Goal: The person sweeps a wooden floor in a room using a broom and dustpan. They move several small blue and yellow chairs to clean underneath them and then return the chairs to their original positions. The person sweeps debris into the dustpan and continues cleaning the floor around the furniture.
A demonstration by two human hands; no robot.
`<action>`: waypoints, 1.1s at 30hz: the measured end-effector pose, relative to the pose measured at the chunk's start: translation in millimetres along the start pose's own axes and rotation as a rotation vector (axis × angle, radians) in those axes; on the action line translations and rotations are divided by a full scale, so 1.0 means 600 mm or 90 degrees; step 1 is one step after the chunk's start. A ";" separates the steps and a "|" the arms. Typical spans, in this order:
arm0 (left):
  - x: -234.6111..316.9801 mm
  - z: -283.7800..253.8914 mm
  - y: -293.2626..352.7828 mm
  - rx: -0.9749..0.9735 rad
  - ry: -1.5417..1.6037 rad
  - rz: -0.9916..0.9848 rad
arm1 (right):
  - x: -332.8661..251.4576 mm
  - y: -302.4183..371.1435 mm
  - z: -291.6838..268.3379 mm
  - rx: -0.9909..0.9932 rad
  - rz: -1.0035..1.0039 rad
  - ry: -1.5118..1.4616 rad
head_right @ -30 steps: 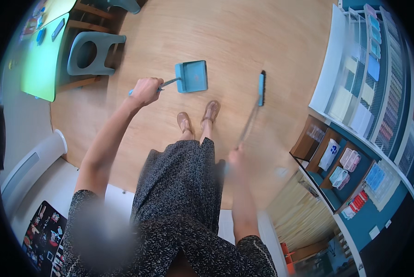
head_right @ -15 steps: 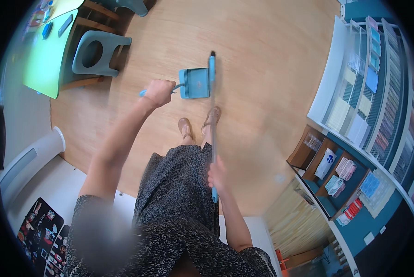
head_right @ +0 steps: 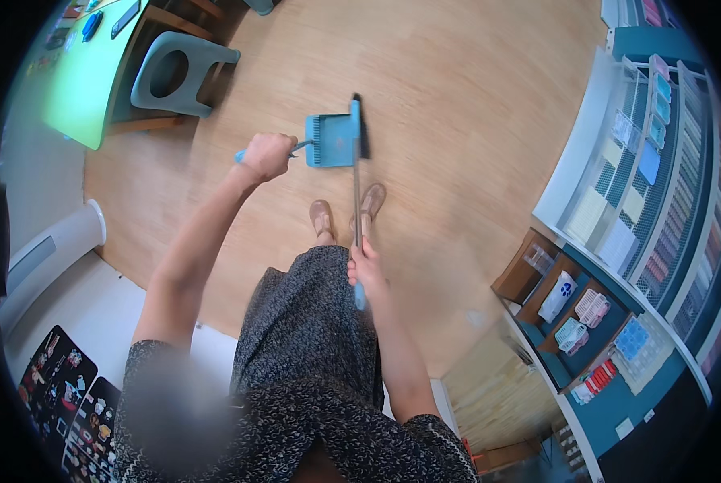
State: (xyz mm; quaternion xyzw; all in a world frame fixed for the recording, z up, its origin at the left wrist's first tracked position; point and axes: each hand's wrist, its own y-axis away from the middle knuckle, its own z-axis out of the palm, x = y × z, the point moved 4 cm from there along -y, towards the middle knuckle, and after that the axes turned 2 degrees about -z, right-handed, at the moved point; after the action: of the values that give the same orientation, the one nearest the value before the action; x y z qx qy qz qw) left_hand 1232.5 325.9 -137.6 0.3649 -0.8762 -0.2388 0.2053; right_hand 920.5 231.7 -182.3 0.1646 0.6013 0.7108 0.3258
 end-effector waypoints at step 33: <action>-0.097 0.023 0.095 0.043 0.076 -0.051 | -0.038 -0.116 -0.109 0.229 -0.305 0.465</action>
State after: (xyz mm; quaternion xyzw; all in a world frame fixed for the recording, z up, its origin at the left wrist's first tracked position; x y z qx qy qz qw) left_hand 1232.6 407.8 -127.1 0.4197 -0.8547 -0.1948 0.2354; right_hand 914.5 172.3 -260.1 -0.1855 0.8113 0.5114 0.2142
